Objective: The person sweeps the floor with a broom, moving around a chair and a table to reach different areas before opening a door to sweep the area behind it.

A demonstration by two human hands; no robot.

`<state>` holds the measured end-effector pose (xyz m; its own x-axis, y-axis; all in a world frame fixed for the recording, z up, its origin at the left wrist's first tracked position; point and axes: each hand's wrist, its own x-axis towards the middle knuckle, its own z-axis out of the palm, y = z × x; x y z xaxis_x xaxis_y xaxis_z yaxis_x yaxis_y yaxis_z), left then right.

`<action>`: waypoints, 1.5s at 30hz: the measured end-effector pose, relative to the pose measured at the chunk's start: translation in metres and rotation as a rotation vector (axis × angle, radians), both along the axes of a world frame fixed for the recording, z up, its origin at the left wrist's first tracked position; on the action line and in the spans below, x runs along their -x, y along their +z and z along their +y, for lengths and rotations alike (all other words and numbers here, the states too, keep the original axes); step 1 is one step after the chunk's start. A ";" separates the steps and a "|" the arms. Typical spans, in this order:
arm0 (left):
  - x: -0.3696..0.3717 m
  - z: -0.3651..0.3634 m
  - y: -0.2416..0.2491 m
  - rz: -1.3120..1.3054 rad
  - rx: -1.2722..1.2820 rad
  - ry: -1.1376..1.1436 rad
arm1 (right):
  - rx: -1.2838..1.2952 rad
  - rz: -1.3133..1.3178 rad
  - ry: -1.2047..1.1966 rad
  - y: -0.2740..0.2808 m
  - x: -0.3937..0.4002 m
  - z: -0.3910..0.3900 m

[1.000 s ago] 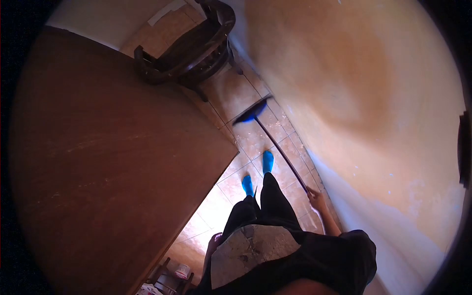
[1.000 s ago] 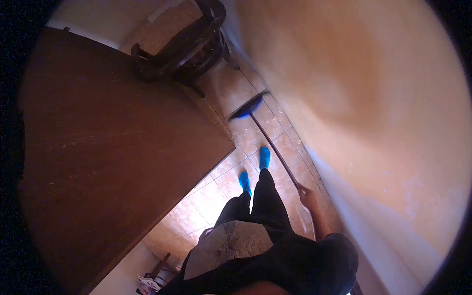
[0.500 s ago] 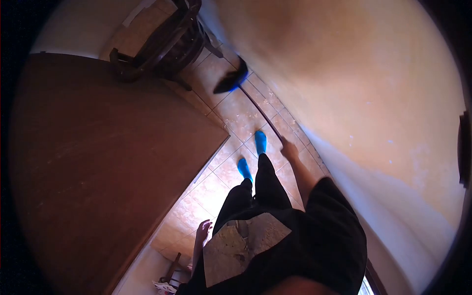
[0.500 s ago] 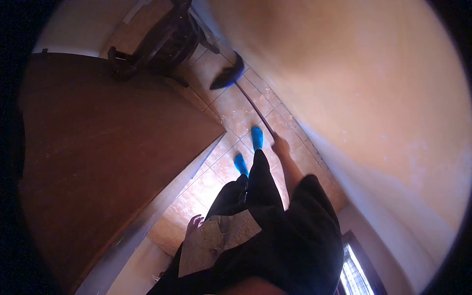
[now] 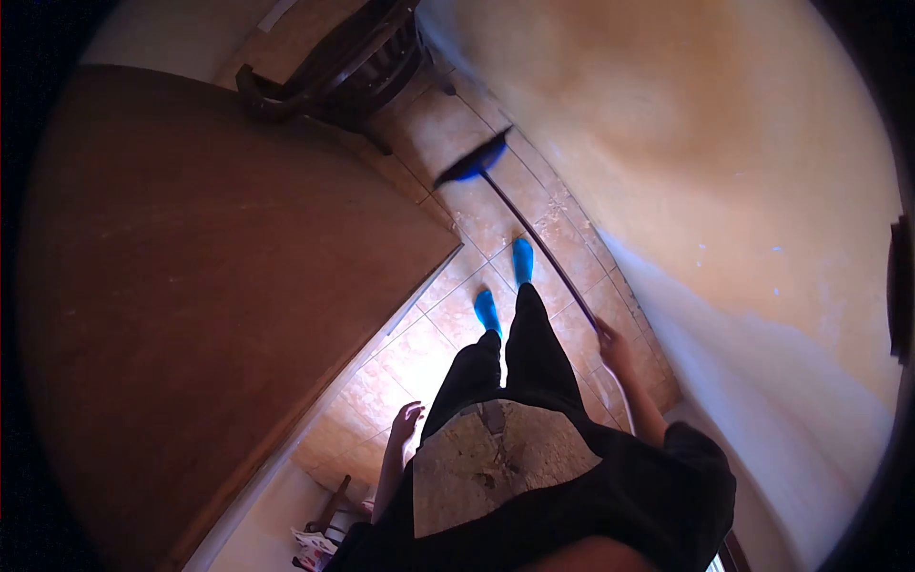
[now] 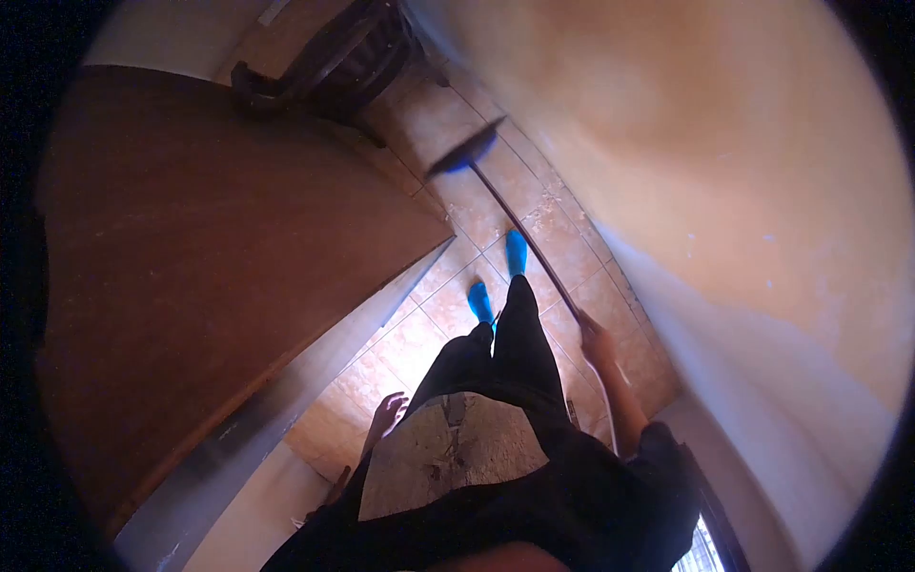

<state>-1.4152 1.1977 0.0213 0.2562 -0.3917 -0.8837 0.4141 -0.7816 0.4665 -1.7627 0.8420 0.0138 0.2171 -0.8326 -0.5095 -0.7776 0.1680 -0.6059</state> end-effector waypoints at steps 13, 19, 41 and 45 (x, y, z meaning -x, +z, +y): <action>0.038 0.069 0.036 -0.082 -0.043 0.069 | 0.067 0.007 0.420 -0.195 -0.239 -0.045; 0.043 0.062 0.033 -0.068 -0.076 -0.103 | -0.081 0.186 0.421 -0.144 -0.167 -0.035; -0.026 0.054 -0.010 -0.028 -0.003 -0.115 | -0.079 0.300 0.066 0.069 0.044 0.044; -0.024 0.070 -0.029 -0.007 0.040 -0.131 | 0.089 -0.026 0.118 -0.005 -0.007 0.026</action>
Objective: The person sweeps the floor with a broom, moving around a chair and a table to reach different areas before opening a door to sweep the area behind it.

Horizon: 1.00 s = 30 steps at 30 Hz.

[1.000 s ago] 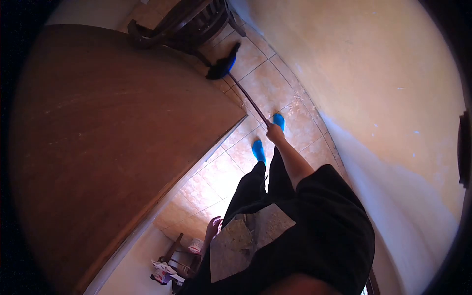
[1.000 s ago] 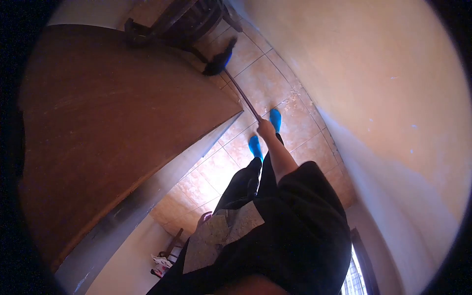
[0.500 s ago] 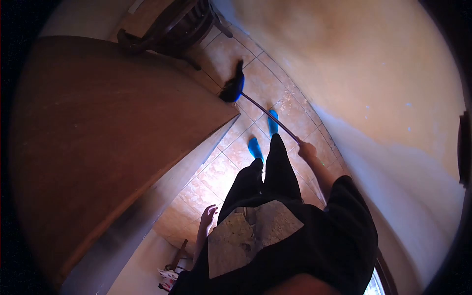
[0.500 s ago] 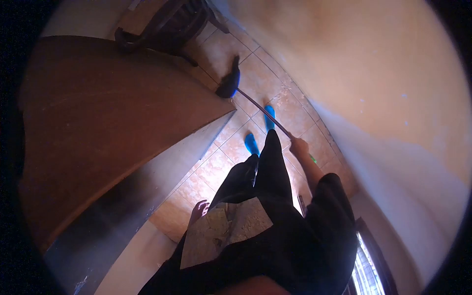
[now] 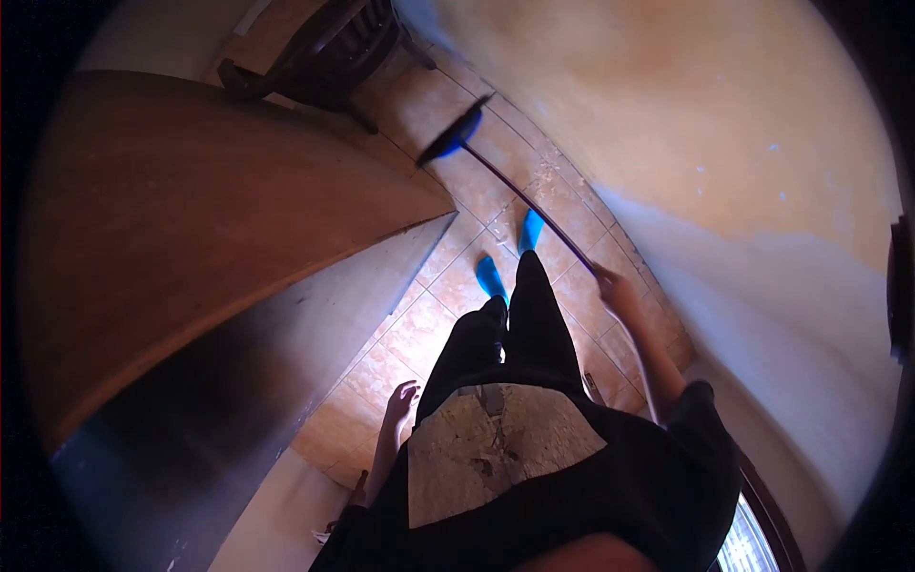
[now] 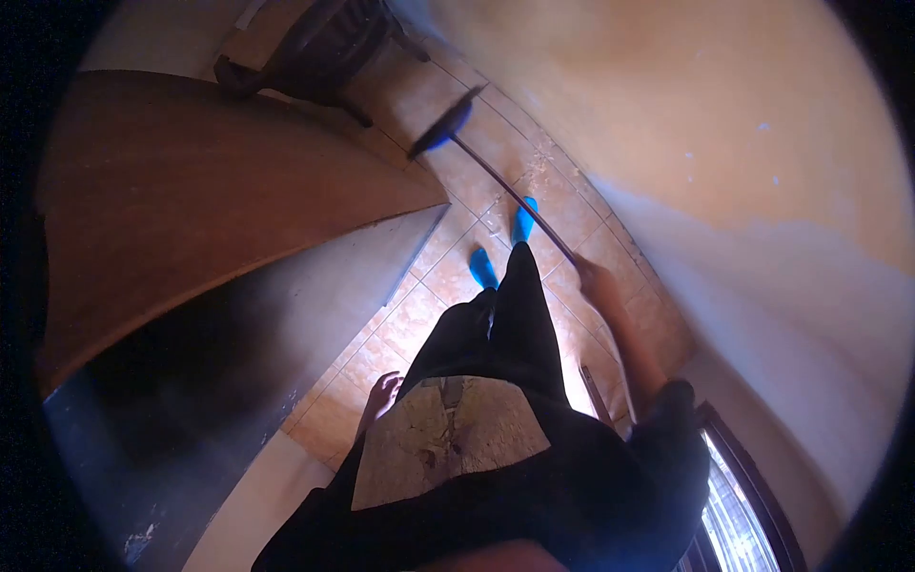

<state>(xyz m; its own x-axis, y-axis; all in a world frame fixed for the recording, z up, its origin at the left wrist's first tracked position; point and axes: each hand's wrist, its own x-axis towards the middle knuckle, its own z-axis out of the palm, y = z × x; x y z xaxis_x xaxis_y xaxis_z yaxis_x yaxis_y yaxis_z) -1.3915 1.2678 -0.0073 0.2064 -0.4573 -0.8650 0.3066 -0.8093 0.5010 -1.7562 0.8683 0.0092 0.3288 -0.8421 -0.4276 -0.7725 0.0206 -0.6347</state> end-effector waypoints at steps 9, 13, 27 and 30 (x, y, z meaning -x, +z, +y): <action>-0.003 -0.002 0.043 -0.061 -0.055 -0.030 | -0.044 0.326 0.200 -0.089 -0.092 -0.013; -0.003 0.008 0.044 -0.092 -0.097 -0.163 | -0.112 0.461 0.166 -0.068 0.015 0.059; -0.007 -0.020 0.006 -0.032 0.017 -0.169 | -0.116 0.077 -0.215 0.019 0.050 0.110; -0.013 -0.021 0.007 -0.045 0.011 -0.212 | -0.033 0.114 -0.062 -0.021 -0.049 0.037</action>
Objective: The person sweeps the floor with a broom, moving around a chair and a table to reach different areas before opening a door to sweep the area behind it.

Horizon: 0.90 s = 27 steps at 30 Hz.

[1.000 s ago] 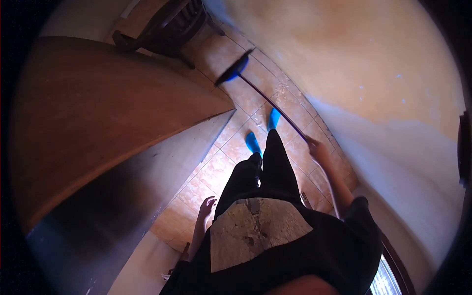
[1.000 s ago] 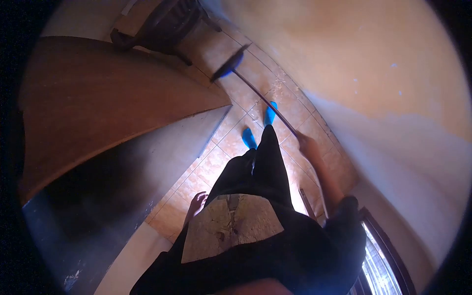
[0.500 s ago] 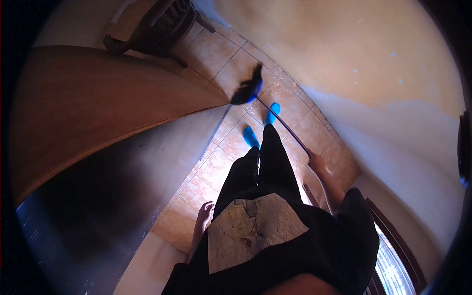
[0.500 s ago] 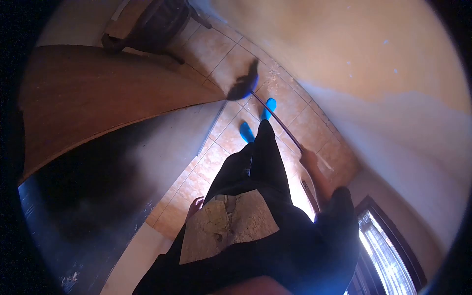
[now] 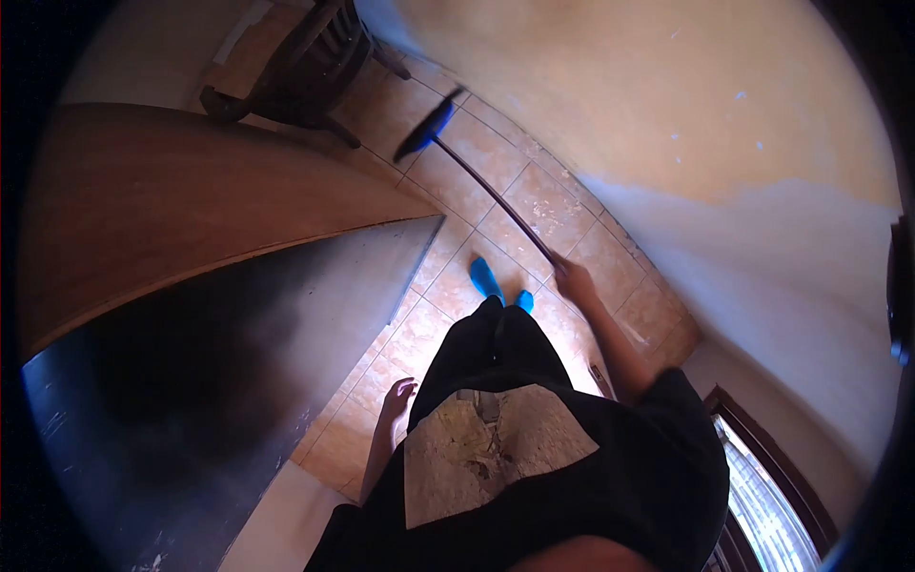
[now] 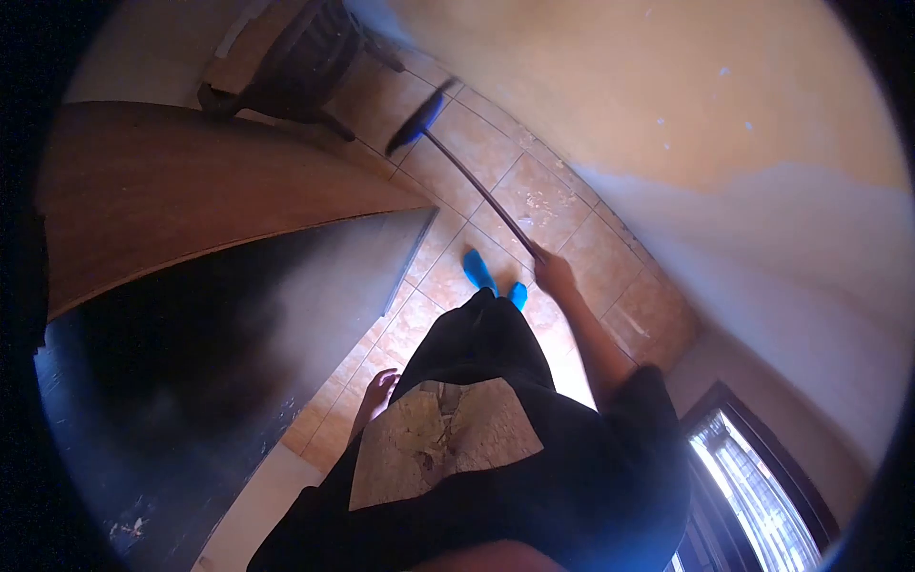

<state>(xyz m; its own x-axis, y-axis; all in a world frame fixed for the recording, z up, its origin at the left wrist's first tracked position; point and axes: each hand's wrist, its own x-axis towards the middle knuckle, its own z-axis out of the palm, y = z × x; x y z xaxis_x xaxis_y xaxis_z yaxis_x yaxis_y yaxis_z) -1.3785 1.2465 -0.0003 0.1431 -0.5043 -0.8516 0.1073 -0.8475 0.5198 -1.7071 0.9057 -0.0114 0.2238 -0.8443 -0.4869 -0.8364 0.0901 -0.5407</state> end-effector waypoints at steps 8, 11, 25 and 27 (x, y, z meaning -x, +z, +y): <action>-0.010 0.019 0.040 -0.113 -0.116 0.132 | 0.006 0.069 0.242 -0.106 -0.098 -0.037; -0.010 0.064 0.013 -0.053 -0.092 0.142 | -0.089 0.197 0.209 -0.105 -0.019 0.026; -0.004 0.004 -0.015 0.045 0.009 0.089 | -0.092 0.069 -0.116 0.084 0.135 0.100; -0.004 -0.017 0.001 0.013 0.002 0.048 | -0.016 -0.015 -0.069 0.055 0.089 0.063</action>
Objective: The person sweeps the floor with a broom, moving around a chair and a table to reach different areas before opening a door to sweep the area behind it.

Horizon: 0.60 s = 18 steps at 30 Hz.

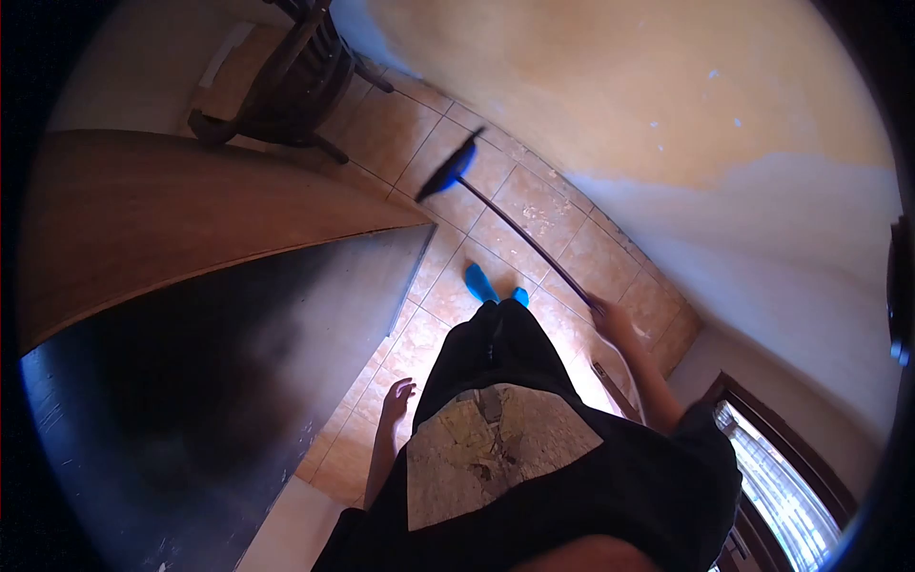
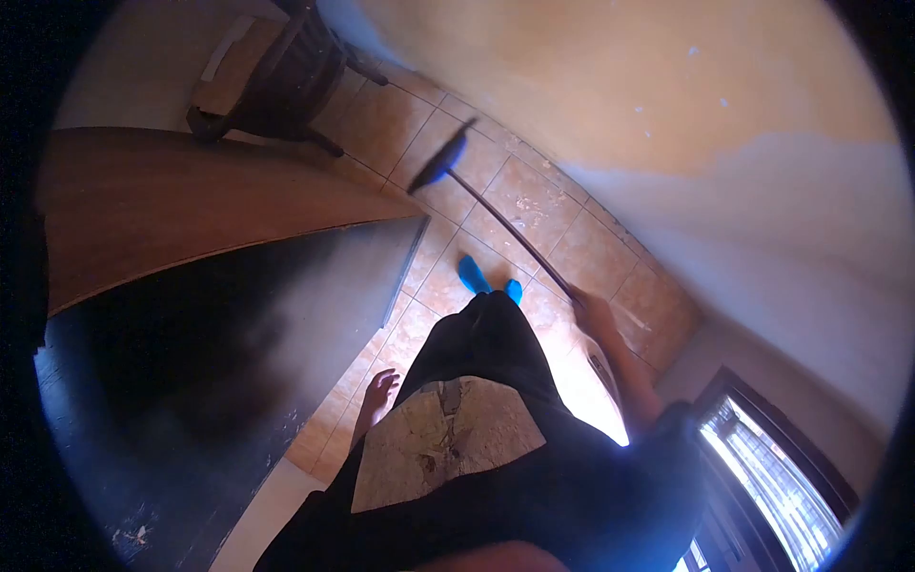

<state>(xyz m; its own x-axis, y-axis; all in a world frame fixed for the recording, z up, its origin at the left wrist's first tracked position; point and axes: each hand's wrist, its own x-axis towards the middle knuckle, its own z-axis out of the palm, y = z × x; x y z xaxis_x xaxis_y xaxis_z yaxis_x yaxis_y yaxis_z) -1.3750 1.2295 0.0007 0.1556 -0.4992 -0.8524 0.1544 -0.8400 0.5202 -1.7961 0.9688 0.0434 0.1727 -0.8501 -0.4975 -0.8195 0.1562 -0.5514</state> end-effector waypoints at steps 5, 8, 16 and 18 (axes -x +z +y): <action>-0.007 0.004 0.003 -0.055 -0.001 -0.081 | 0.117 0.180 0.256 -0.116 -0.119 -0.087; -0.009 0.010 0.019 -0.103 -0.060 -0.096 | -0.035 0.233 0.235 -0.135 -0.134 -0.100; -0.005 0.029 0.020 -0.138 -0.082 -0.339 | -0.169 0.292 -0.147 -0.112 -0.005 0.048; -0.009 0.034 0.000 -0.174 -0.074 -0.430 | -0.249 0.323 -0.227 -0.089 0.010 0.091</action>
